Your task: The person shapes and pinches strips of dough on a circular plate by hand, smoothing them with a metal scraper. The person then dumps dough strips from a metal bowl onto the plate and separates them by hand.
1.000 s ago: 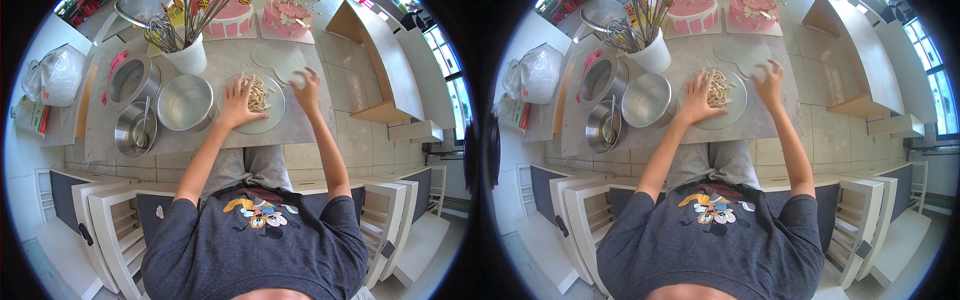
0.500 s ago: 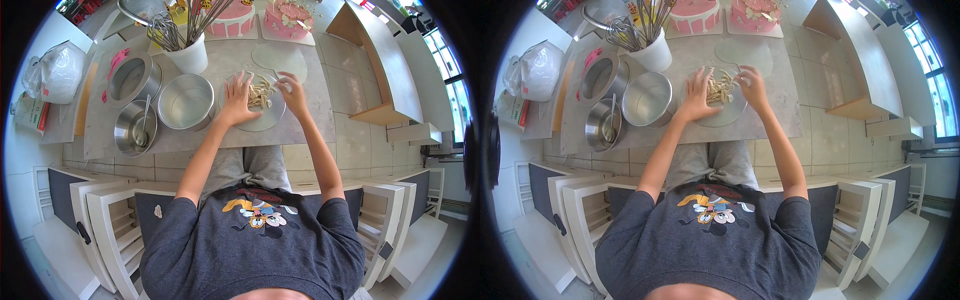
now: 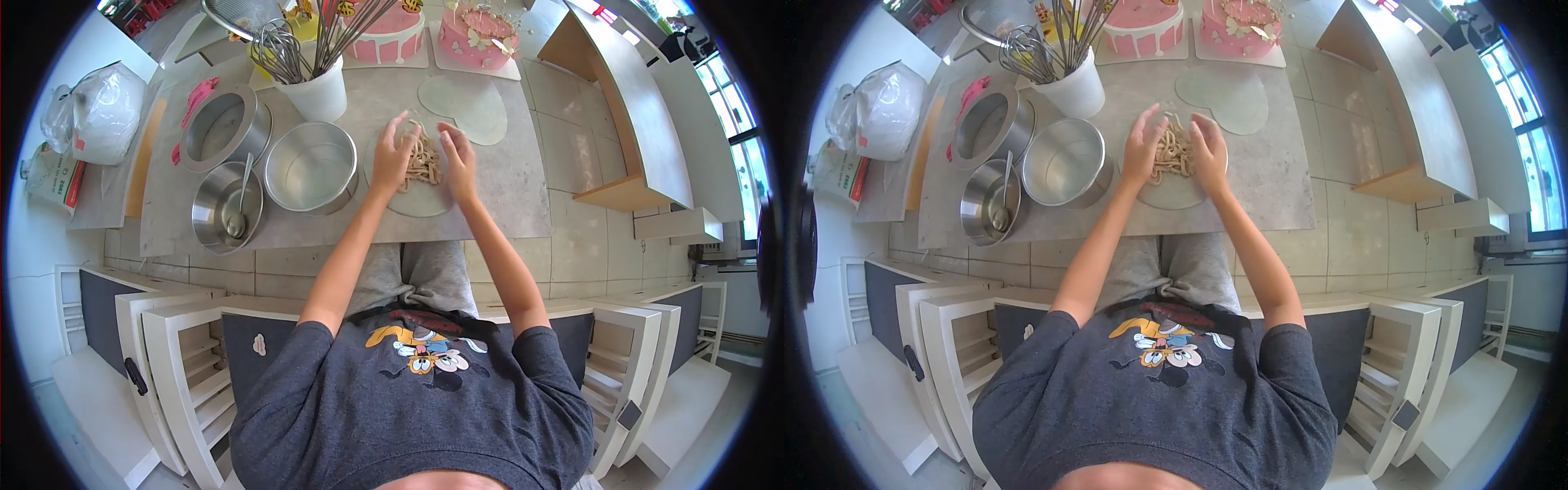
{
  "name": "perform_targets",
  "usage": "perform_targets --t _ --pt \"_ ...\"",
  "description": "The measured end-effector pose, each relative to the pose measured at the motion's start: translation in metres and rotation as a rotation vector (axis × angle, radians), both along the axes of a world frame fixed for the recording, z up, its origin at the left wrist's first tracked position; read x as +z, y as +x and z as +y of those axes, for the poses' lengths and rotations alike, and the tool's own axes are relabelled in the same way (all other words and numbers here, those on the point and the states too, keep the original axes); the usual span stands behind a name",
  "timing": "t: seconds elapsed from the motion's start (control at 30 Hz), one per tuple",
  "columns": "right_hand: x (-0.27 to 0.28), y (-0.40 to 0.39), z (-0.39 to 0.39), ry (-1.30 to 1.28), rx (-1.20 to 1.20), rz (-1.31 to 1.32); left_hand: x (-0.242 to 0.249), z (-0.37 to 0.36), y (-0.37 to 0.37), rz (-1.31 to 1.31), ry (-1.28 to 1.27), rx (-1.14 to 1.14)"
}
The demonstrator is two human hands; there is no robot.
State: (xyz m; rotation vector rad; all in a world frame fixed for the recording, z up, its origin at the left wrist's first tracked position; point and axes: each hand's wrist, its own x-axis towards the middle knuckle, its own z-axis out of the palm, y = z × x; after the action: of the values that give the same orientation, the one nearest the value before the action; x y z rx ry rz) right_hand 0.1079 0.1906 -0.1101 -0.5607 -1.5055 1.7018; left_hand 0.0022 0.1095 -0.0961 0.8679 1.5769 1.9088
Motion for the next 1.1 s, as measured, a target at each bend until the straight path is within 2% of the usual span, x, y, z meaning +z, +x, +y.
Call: perform_targets --t 0.07,0.1,0.17,0.2,0.27,0.3,0.37,0.4,0.47,0.5,0.57,0.6,0.63,0.67,0.73,0.77,0.83,0.97,1.03,1.1 --pt "0.003 0.009 0.010 0.480 -0.063 -0.221 -0.012 -0.004 -0.014 0.856 -0.129 0.336" --pt "0.003 0.011 0.014 0.460 0.007 -0.292 -0.018 -0.003 -0.019 0.855 -0.131 0.335" --pt "0.005 0.001 0.013 0.388 0.043 -0.286 -0.026 0.000 -0.024 1.109 -0.235 0.250" --pt "0.006 -0.005 0.011 0.322 0.078 -0.274 -0.030 0.002 -0.025 1.107 -0.233 0.248" --pt "0.005 -0.012 0.003 0.349 0.067 -0.259 -0.013 0.002 -0.023 0.768 -0.128 -0.055" --pt "0.000 -0.015 0.001 0.166 0.074 -0.114 -0.006 -0.001 -0.022 0.773 -0.128 -0.053" --pt "0.004 -0.015 -0.003 -0.178 0.056 0.146 -0.002 -0.010 -0.023 0.300 -0.255 -0.197" --pt "0.007 -0.010 0.001 -0.182 0.059 0.150 -0.001 -0.014 -0.024 0.303 -0.260 -0.195" --pt "0.012 0.010 0.015 -0.094 0.017 0.074 0.000 -0.021 -0.026 0.116 -0.175 -0.203" --pt "0.016 0.023 0.024 -0.060 -0.004 -0.028 0.000 -0.024 -0.026 0.114 -0.178 -0.205" --pt "0.026 0.049 0.039 -0.025 -0.028 -0.134 0.007 -0.030 -0.020 0.498 -0.224 0.012" --pt "0.031 0.062 0.045 -0.126 -0.042 -0.230 0.003 -0.037 -0.010 0.494 -0.221 0.009" --pt "0.034 0.076 0.050 -0.226 -0.056 -0.326 -0.005 -0.048 0.005 0.475 -0.333 0.088" --pt "0.035 0.090 0.053 -0.222 -0.057 -0.327 -0.008 -0.057 0.017 0.456 -0.444 0.169" --pt "0.034 0.108 0.053 -0.683 0.108 -0.151 -0.010 -0.075 0.026 0.367 -0.413 0.109" --pt "0.032 0.108 0.051 -0.687 0.112 -0.153 -0.011 -0.082 0.027 0.275 -0.388 0.047" --pt "0.032 0.112 0.047 -0.772 0.302 -0.176 -0.009 -0.084 0.024 0.235 -0.363 0.058" --pt "0.030 0.084 0.044 -0.725 0.192 -0.333 -0.006 -0.083 0.023 0.155 -0.299 0.072" --pt "0.023 0.070 0.038 -0.488 0.265 -0.452 -0.003 -0.084 0.023 0.128 -0.283 0.052" --pt "0.016 0.065 0.043 -0.485 0.268 -0.386 -0.002 -0.088 0.025 0.098 -0.274 0.030"
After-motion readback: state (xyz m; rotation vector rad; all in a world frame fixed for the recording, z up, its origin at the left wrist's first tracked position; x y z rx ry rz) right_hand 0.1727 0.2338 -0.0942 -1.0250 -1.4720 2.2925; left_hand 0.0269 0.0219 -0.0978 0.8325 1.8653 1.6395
